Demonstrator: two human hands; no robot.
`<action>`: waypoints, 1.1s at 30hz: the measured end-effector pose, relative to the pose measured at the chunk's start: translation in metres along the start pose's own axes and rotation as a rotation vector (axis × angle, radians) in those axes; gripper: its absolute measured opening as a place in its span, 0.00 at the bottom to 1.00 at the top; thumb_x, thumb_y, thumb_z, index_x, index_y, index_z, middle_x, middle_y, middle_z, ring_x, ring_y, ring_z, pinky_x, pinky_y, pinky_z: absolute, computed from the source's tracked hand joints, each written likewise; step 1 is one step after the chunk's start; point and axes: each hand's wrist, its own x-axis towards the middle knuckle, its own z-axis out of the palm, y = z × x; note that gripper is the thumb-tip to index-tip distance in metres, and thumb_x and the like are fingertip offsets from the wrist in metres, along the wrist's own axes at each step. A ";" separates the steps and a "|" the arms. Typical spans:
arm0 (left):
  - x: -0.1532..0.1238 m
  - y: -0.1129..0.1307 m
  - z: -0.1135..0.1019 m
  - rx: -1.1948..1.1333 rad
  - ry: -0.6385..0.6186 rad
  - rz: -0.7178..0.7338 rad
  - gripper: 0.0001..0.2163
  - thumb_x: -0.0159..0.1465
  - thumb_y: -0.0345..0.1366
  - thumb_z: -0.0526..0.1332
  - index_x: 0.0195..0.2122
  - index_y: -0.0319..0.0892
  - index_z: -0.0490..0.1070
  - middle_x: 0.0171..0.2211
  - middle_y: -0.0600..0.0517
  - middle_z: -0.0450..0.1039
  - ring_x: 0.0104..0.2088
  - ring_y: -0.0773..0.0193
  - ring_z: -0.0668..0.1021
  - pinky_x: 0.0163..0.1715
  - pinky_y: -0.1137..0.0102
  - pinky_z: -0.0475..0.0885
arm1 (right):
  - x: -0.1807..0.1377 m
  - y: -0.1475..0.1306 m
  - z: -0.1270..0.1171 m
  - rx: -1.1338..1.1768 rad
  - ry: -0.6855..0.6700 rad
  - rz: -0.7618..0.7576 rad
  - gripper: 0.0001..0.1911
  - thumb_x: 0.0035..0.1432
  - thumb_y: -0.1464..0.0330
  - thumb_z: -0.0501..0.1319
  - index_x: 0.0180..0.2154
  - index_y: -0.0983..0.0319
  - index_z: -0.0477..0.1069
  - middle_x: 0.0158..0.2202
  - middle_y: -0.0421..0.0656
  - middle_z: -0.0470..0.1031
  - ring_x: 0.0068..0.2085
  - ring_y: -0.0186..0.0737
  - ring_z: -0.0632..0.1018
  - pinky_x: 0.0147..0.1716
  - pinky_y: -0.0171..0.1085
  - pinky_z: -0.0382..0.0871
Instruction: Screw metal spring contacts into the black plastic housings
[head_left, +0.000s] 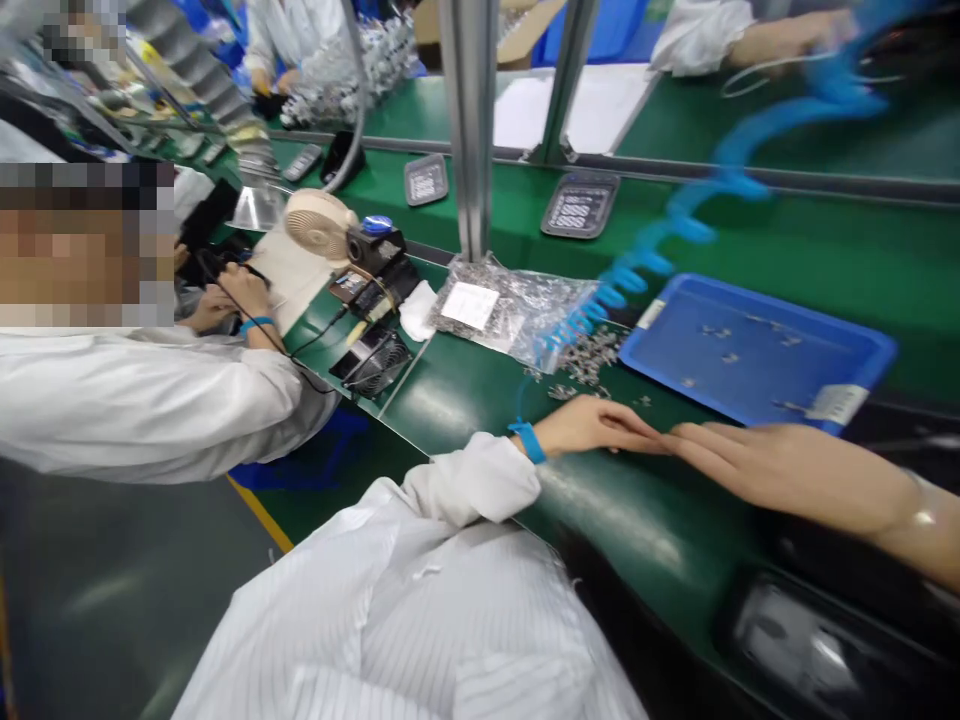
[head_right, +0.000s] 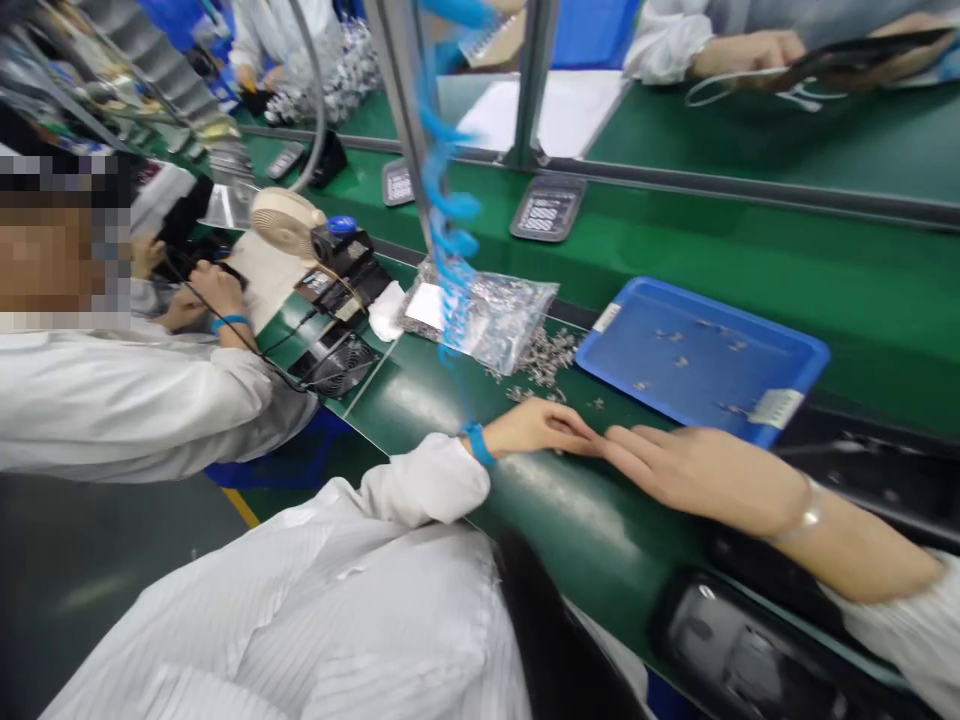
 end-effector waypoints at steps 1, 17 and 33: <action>0.001 0.002 -0.001 -0.032 -0.021 -0.035 0.05 0.53 0.31 0.68 0.30 0.35 0.77 0.23 0.55 0.73 0.25 0.72 0.71 0.28 0.74 0.67 | 0.000 0.001 -0.003 -0.001 -0.037 -0.088 0.20 0.61 0.78 0.44 0.41 0.55 0.70 0.30 0.43 0.74 0.24 0.37 0.71 0.16 0.37 0.61; 0.011 0.013 0.001 -0.375 -0.194 -0.229 0.14 0.47 0.34 0.73 0.27 0.35 0.70 0.24 0.53 0.74 0.22 0.76 0.73 0.24 0.81 0.67 | -0.001 0.015 -0.031 0.168 -0.519 0.045 0.22 0.70 0.66 0.39 0.47 0.59 0.70 0.42 0.45 0.74 0.30 0.30 0.68 0.23 0.34 0.55; 0.006 0.009 0.020 -0.600 -0.159 -0.106 0.20 0.44 0.39 0.74 0.23 0.40 0.61 0.20 0.60 0.60 0.20 0.79 0.63 0.19 0.81 0.60 | 0.008 0.012 -0.038 0.259 -0.519 0.123 0.22 0.69 0.61 0.41 0.49 0.59 0.70 0.46 0.47 0.73 0.31 0.31 0.68 0.25 0.34 0.58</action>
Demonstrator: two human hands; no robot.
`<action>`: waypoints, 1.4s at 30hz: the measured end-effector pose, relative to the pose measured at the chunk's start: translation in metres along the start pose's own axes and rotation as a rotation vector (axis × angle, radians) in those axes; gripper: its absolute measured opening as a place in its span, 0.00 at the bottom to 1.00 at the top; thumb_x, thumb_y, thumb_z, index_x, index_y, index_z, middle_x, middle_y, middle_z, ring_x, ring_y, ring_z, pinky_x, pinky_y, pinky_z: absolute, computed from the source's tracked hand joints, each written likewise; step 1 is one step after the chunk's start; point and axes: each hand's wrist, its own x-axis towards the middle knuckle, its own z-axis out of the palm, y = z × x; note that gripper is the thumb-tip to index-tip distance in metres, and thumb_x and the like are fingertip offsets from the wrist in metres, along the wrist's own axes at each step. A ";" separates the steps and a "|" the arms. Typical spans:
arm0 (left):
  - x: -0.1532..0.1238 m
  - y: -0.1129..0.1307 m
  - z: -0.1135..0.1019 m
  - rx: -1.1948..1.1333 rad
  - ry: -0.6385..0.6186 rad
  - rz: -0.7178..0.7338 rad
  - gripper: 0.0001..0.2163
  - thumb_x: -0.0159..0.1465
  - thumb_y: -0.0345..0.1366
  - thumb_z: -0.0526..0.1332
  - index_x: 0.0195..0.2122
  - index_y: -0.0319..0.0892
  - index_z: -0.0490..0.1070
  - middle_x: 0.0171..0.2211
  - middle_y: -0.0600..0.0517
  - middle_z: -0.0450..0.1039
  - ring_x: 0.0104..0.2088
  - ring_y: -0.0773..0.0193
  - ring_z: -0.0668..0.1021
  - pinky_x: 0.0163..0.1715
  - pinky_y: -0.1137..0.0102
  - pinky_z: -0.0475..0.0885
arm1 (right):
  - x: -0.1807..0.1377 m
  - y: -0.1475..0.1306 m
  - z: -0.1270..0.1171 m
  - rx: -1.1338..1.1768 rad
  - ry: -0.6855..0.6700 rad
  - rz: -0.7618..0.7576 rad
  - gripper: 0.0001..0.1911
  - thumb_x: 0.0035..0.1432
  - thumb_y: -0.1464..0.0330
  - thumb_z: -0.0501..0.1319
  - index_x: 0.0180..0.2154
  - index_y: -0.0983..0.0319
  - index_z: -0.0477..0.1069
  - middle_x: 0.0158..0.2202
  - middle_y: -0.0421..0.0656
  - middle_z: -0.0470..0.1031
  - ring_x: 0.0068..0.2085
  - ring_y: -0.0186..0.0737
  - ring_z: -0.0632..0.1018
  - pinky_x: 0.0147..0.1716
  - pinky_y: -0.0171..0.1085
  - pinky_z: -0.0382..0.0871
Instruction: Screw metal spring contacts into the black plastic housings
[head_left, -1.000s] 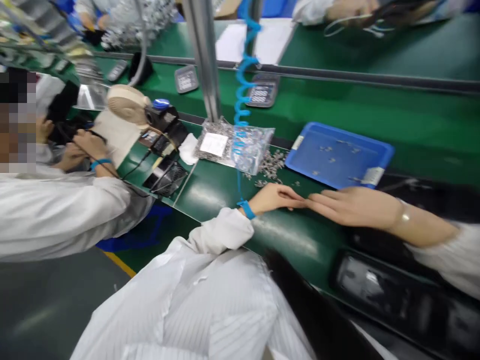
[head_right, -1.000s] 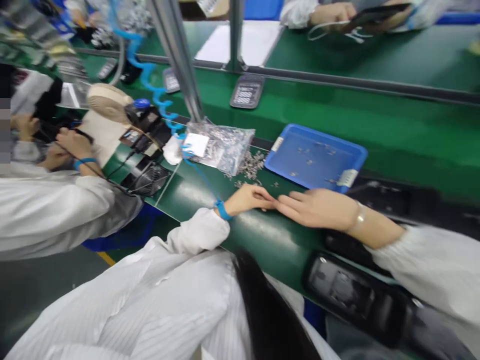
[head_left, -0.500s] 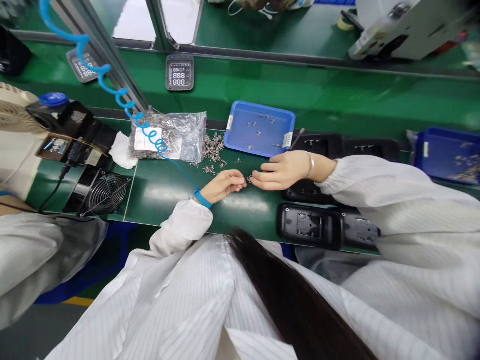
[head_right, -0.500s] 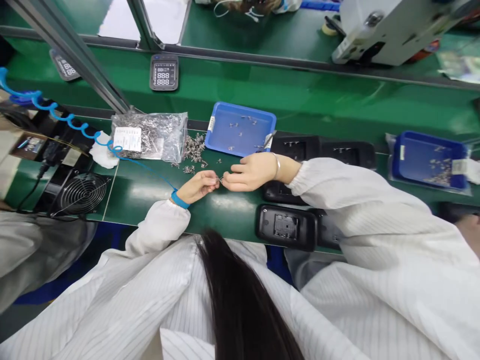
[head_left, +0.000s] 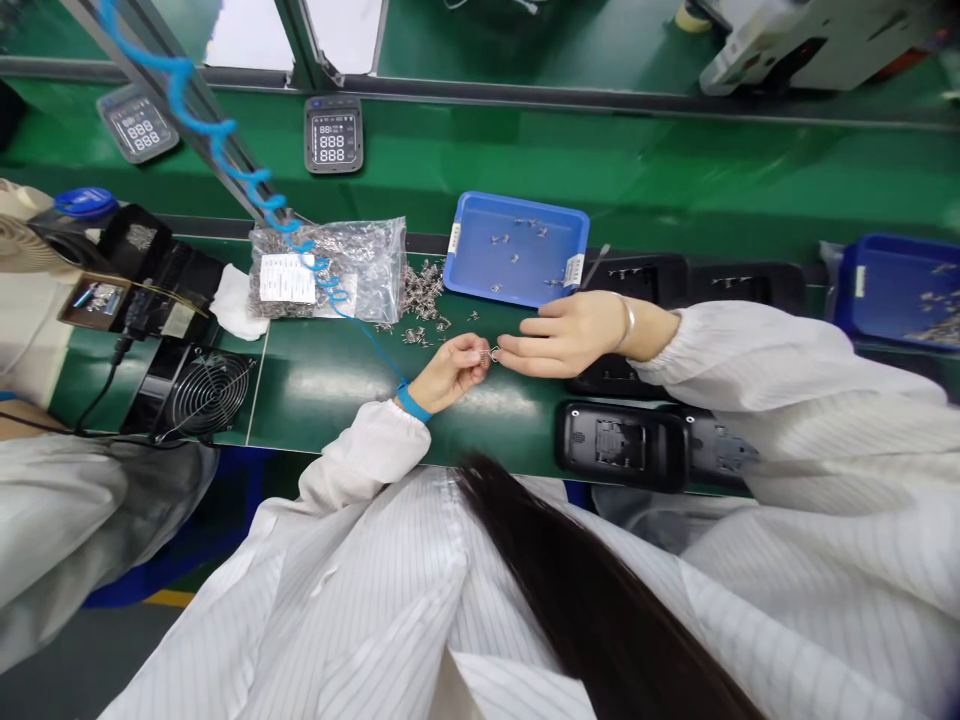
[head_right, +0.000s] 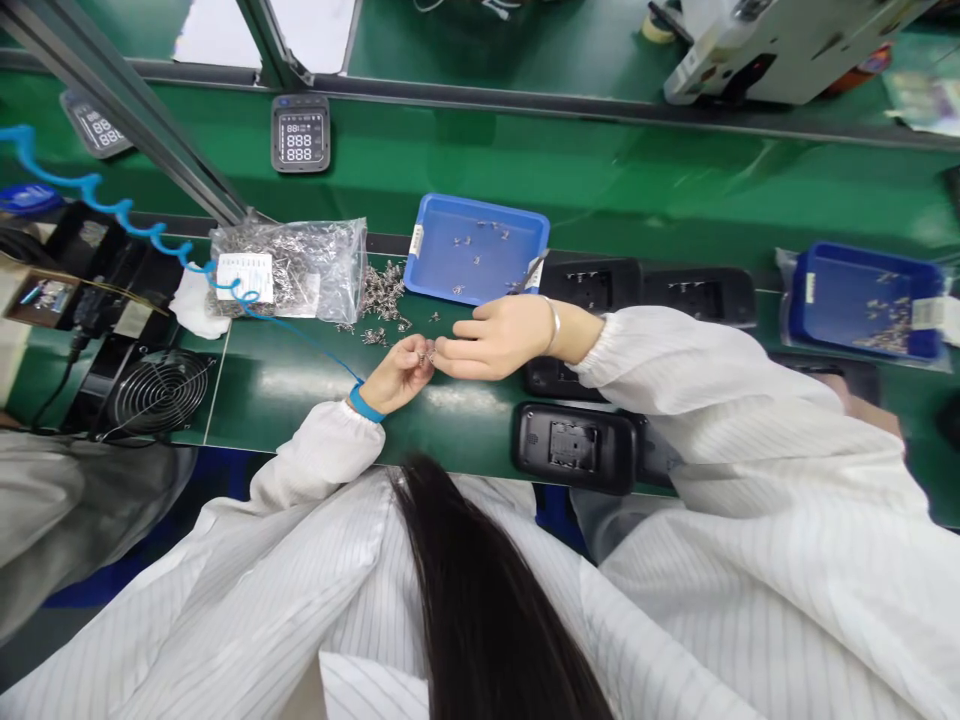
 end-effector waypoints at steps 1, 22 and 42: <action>0.000 0.000 0.001 -0.013 -0.013 0.020 0.21 0.44 0.41 0.74 0.23 0.39 0.61 0.20 0.60 0.59 0.20 0.79 0.62 0.19 0.81 0.60 | 0.002 -0.002 0.002 -0.013 -0.001 -0.014 0.22 0.69 0.62 0.40 0.48 0.59 0.70 0.45 0.47 0.73 0.31 0.31 0.68 0.25 0.34 0.58; 0.007 -0.012 -0.008 0.099 0.198 0.069 0.15 0.48 0.41 0.75 0.31 0.39 0.75 0.26 0.56 0.72 0.28 0.73 0.73 0.30 0.76 0.67 | 0.000 0.010 0.025 -0.115 0.064 0.275 0.28 0.70 0.53 0.41 0.50 0.63 0.72 0.40 0.47 0.78 0.32 0.35 0.75 0.25 0.34 0.52; -0.014 0.022 -0.083 1.717 0.361 0.600 0.06 0.61 0.32 0.67 0.40 0.41 0.76 0.36 0.49 0.70 0.35 0.64 0.75 0.37 0.69 0.72 | 0.047 0.023 0.035 -0.146 -0.170 0.587 0.18 0.69 0.68 0.46 0.53 0.65 0.68 0.51 0.54 0.72 0.42 0.45 0.78 0.36 0.39 0.66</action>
